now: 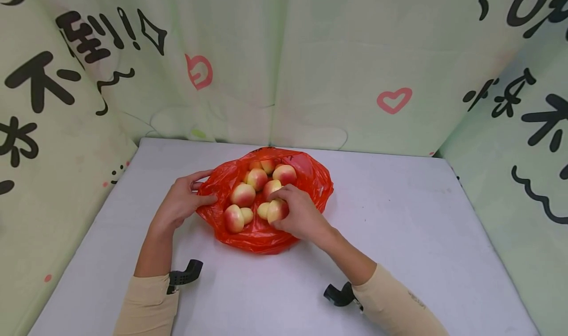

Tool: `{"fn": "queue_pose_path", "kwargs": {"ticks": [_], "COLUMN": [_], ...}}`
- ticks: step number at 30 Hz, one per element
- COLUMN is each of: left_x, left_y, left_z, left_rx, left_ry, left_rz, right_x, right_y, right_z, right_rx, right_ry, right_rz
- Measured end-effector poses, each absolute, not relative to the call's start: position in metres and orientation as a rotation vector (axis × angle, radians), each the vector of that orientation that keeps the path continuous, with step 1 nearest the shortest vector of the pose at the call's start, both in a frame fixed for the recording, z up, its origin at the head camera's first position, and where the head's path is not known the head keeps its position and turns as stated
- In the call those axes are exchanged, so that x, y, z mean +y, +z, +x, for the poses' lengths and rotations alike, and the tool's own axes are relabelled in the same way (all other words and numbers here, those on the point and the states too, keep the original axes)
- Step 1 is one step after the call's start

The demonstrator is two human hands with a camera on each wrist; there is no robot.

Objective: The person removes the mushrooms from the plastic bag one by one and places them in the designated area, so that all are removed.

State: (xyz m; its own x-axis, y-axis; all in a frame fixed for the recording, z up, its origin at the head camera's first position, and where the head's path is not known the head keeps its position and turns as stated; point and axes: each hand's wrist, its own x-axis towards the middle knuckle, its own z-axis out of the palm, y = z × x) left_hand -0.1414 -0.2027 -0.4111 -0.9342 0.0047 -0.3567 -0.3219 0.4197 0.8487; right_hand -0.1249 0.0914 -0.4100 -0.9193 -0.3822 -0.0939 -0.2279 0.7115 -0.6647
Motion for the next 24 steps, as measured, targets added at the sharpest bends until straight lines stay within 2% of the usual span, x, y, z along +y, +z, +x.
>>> {"fn": "queue_pose_path", "kwargs": {"ticks": [24], "left_x": [-0.209], "left_y": [-0.413], "left_z": [-0.142], "left_rx": [2.395], "left_ry": [1.53], "left_rz": [-0.276], "right_x": [0.143], "right_y": [-0.38], "right_z": [-0.138], "right_rx": [2.714], "right_ry": [-1.101], "right_rz": [-0.438]}}
